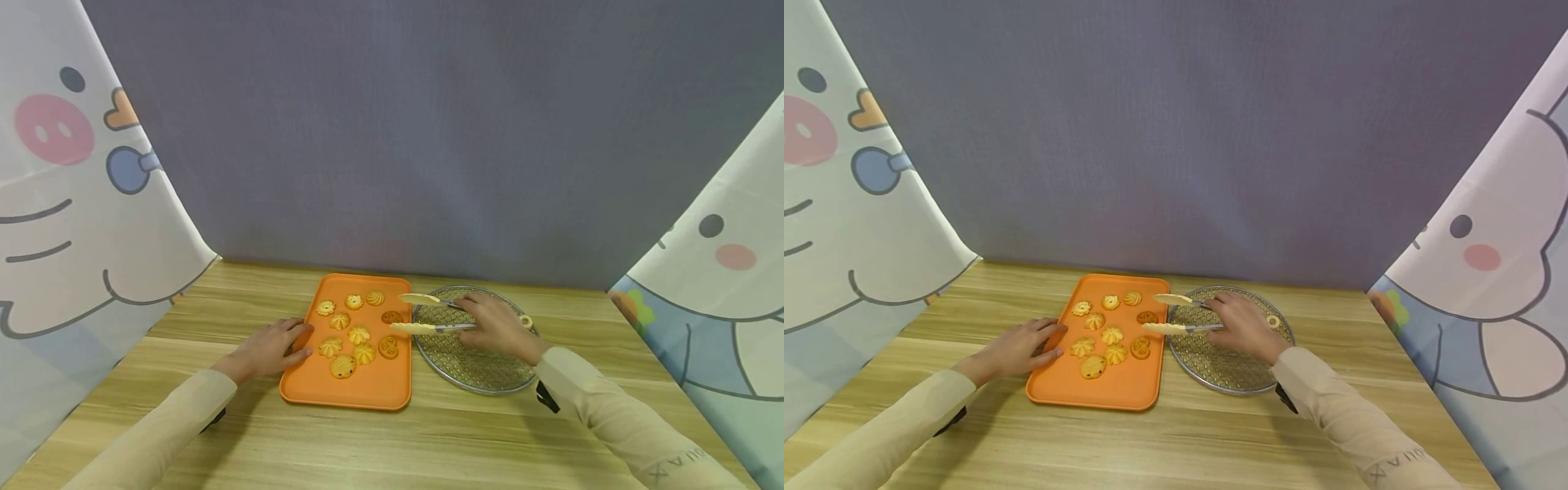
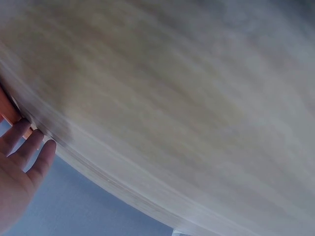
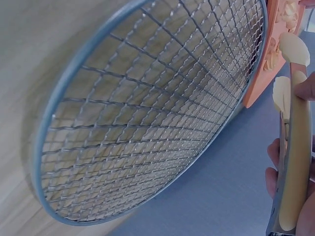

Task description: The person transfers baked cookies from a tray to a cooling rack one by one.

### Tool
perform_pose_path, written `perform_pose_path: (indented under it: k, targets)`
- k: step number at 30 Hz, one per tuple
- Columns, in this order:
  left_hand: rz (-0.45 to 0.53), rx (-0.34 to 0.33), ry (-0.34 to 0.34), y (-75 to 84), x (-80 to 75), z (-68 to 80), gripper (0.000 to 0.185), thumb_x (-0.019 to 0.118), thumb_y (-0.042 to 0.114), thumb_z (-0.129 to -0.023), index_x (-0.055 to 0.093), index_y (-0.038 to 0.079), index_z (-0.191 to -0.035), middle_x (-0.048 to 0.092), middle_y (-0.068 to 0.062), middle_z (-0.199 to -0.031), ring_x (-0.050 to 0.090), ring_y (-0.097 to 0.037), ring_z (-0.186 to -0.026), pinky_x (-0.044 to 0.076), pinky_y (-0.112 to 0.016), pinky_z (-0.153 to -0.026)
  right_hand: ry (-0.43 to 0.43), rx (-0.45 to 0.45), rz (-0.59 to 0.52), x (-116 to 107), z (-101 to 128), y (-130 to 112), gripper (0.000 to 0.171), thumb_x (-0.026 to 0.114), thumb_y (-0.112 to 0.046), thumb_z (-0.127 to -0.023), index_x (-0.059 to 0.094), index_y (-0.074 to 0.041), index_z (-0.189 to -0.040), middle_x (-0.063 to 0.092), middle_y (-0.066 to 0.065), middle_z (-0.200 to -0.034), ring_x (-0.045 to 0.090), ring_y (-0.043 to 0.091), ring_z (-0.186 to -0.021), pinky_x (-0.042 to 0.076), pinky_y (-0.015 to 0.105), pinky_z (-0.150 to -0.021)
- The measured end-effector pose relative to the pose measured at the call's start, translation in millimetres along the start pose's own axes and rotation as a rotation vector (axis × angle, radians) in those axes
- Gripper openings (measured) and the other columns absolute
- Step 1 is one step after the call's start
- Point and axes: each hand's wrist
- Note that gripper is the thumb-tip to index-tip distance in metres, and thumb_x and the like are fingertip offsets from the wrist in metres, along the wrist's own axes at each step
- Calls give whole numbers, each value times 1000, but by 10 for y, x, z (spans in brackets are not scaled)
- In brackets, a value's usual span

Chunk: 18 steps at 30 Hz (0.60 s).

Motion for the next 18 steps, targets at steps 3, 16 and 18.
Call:
perform_pose_path:
  k: [3,16,18]
  targets:
    - [0,-1,4,3,-1,2,51,55,41,-89,53,8,-127,51,-19,-128,50,-40,-115,41,-57,-90,-6,-18,10,7,-27,0,52,74,-27,-70,61,-2,-115,62,11,-108,60,23,-90,52,38,-73]
    - [5,-7,-1,-8,18,0,51,54,42,-89,53,8,-127,50,-19,-129,49,-40,-116,40,-58,-91,-81,-12,42,5,-144,-59,48,70,-30,-74,62,-6,-115,62,10,-110,61,25,-92,52,39,-72]
    - [6,-6,0,-9,20,0,52,54,42,-89,53,8,-127,50,-19,-129,49,-40,-116,40,-58,-91,-82,-24,53,8,-159,-73,47,70,-30,-74,62,-6,-114,62,8,-105,60,21,-86,52,35,-68]
Point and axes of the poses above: each hand's wrist, its own z-axis away from the middle knuckle, its own x-axis out of the palm, y = z × x
